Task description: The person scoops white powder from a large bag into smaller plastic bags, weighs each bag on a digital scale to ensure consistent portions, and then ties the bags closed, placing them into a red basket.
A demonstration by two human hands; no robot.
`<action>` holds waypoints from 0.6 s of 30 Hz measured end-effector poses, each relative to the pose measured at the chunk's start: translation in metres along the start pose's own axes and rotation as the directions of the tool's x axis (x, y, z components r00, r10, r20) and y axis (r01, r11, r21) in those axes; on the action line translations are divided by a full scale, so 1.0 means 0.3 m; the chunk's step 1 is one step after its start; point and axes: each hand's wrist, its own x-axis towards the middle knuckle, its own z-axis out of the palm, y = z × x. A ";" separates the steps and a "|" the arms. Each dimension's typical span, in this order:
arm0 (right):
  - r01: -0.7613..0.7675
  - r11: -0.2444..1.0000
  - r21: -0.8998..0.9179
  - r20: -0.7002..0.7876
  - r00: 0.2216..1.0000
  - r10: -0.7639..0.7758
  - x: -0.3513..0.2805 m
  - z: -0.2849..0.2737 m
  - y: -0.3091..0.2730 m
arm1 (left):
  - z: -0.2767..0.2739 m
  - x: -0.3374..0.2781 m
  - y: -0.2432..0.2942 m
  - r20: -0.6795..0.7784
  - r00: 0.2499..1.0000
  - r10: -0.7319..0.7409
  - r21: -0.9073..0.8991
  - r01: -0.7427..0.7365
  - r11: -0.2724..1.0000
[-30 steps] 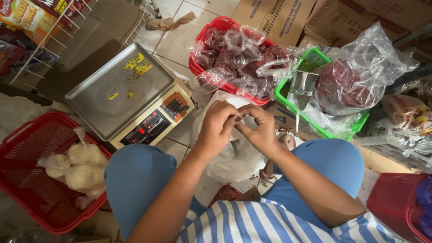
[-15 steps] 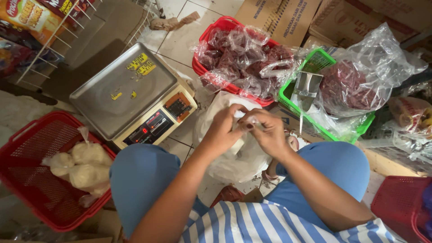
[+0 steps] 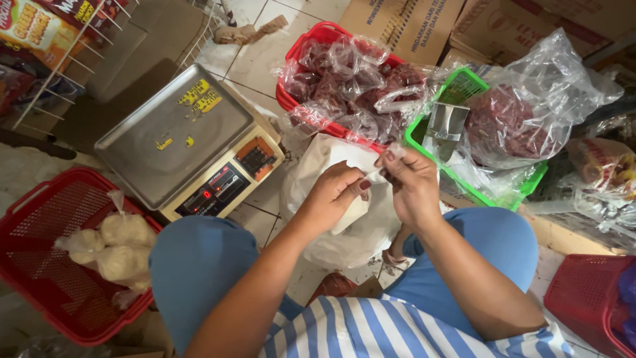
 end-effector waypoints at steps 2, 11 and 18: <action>0.016 0.997 0.079 -0.033 0.999 -0.014 0.003 -0.007 -0.010 | -0.004 -0.006 -0.004 -0.008 0.998 0.055 0.074 -0.055 0.996; 0.028 0.966 -0.258 0.297 0.953 0.052 0.094 -0.026 0.085 | 0.043 -0.051 -0.238 -0.058 0.986 -0.154 -0.434 0.114 0.893; 0.010 0.800 -0.600 0.371 0.890 0.267 0.091 0.016 0.238 | -0.292 -0.260 -0.338 -0.350 0.885 -0.307 -0.409 0.150 0.900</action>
